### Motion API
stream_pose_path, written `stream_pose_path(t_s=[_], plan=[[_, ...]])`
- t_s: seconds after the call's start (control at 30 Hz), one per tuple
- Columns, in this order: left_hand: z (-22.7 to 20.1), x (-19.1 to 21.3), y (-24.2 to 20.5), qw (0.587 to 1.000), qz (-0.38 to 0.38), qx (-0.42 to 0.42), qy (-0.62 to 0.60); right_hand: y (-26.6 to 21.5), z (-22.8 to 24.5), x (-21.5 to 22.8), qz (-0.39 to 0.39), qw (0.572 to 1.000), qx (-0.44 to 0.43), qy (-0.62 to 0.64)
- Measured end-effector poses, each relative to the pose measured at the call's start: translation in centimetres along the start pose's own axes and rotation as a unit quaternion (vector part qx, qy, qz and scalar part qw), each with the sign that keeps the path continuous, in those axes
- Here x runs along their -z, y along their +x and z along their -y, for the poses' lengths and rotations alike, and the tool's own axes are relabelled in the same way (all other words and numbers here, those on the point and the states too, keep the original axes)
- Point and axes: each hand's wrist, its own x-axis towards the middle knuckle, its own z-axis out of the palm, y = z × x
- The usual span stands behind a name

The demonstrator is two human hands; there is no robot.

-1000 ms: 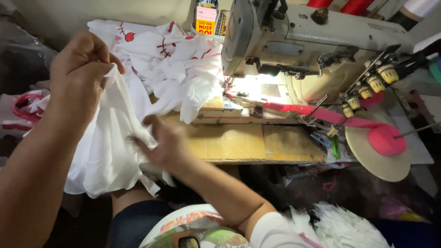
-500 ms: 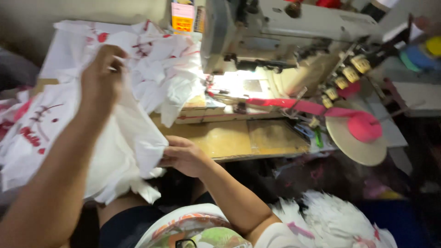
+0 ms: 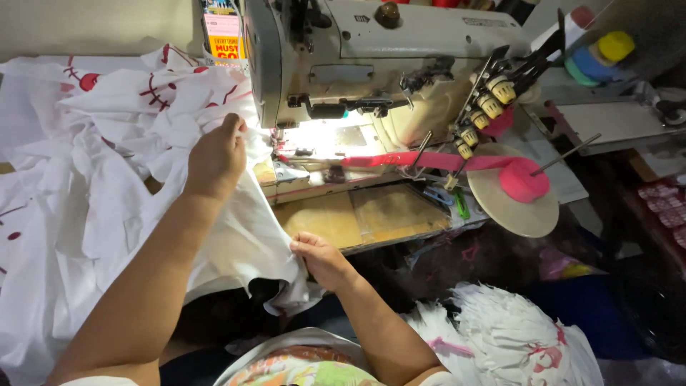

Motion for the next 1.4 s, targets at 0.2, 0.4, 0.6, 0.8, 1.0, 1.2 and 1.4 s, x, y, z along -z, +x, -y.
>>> stream_pose_path(t_s=[0.2,0.4,0.6,0.8,1.0,1.2,1.4], plan=[[-0.7,3.5,-1.0,0.944,0.013,0.117,-0.310,0.0,1.1,-0.8,0.066,0.998,-0.009,-0.007],[-1.9,4.6,0.6,0.963,0.031,0.163,-0.211,-0.6,3.9,-5.7,0.047,0.989,0.059,-0.124],[0.0,2.3,-3.0,0.930,-0.193,-0.132,-0.284,0.9,3.8,-4.9,0.027,0.994,0.066,-0.079],[-0.2,1.4,-8.7,0.944,-0.263,-0.195,0.041,3.0,2.1,-1.7,0.004,0.999,0.040,-0.021],[-2.5,1.9,-6.7,0.931,-0.262,-0.205,0.149,1.1,0.9,-2.5,0.021,0.987,0.059,-0.147],[-2.4,-0.2,-7.1,0.939,-0.175,-0.295,0.033,-2.2,2.4,-1.0,0.046,0.993,0.037,-0.102],[-4.6,2.0,-7.9,0.929,-0.220,-0.249,0.164,-1.9,3.0,1.7,0.033,0.991,0.053,-0.115]])
